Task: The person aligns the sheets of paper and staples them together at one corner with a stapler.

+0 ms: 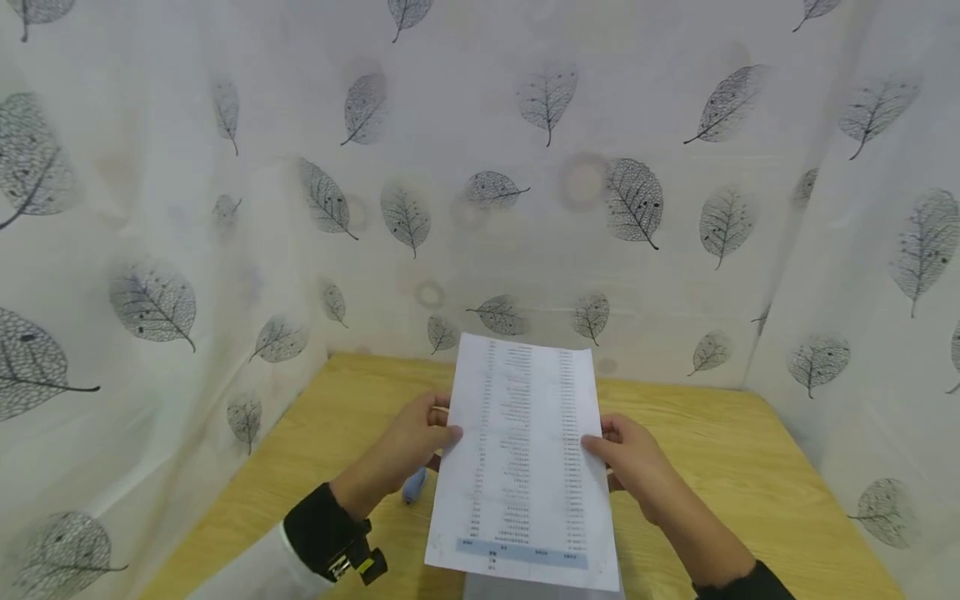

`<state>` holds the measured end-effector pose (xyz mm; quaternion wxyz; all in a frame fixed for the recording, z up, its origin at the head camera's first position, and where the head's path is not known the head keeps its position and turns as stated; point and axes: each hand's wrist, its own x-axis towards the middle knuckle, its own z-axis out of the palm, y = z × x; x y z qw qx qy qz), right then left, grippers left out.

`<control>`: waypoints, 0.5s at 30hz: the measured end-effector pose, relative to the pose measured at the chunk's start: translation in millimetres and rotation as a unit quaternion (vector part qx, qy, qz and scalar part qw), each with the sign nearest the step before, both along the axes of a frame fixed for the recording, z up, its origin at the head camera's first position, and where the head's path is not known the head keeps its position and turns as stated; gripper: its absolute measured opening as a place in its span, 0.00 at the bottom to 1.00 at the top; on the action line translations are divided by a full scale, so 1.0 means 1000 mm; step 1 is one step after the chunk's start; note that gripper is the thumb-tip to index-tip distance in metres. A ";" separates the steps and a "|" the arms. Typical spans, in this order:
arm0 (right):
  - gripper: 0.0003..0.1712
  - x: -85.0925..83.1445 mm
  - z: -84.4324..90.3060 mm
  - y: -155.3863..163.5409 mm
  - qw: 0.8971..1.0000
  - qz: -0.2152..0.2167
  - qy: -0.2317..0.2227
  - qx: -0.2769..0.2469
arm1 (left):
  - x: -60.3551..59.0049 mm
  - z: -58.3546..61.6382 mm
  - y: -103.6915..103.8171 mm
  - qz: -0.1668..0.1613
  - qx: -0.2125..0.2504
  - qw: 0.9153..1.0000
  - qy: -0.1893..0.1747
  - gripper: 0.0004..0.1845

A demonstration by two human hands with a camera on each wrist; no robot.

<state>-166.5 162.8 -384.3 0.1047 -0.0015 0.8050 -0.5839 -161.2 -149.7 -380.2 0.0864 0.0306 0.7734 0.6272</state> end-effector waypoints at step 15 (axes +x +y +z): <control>0.18 0.027 -0.053 0.030 0.994 0.051 -0.039 0.086 | 0.028 -0.074 0.028 -0.044 -0.057 0.997 -0.040 0.26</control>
